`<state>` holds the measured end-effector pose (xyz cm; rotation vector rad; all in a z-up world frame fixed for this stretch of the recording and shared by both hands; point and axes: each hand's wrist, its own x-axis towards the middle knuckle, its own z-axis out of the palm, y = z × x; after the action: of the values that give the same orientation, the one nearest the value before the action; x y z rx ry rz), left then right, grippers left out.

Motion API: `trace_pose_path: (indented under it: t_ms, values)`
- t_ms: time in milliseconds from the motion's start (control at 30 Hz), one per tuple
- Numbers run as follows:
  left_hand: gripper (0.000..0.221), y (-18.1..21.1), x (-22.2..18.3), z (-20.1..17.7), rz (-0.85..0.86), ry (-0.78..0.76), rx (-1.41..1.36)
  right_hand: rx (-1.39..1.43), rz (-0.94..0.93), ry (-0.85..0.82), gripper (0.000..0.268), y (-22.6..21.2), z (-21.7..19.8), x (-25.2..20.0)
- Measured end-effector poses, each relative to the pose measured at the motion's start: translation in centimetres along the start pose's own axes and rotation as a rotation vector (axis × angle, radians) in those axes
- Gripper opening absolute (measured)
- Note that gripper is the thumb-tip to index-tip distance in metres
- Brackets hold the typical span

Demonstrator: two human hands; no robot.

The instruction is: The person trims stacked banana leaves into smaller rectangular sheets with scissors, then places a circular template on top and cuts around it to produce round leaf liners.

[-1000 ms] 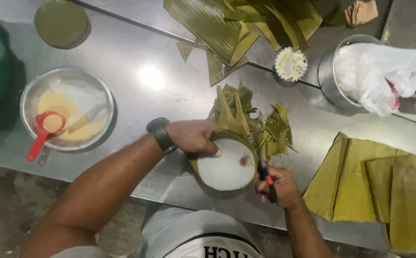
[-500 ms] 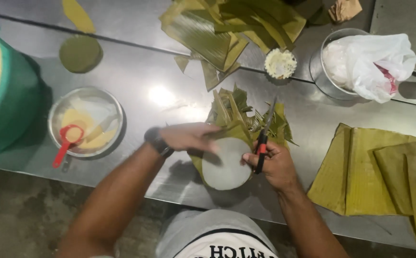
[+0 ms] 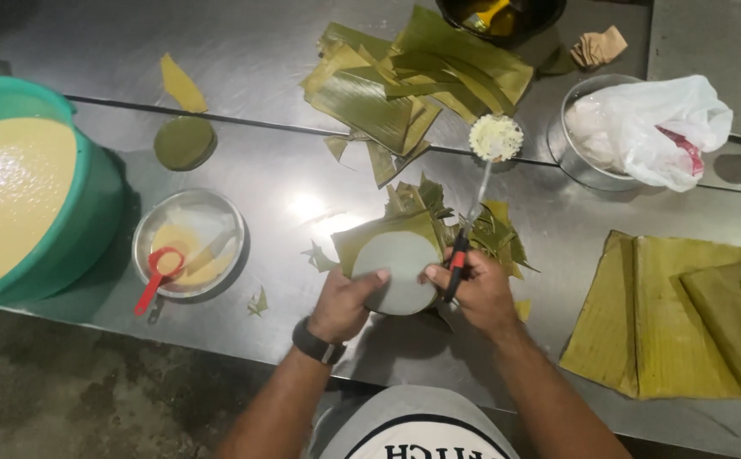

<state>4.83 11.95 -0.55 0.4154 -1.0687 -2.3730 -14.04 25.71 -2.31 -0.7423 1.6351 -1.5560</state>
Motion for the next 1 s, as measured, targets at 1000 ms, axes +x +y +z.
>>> trace_pose_path:
  t_ms: [1000]
  values:
    - [0.041,2.2,-1.3,-0.4,0.077,-0.001,0.241,-0.027,0.157,-0.305,0.033,4.4,-4.3,-5.7]
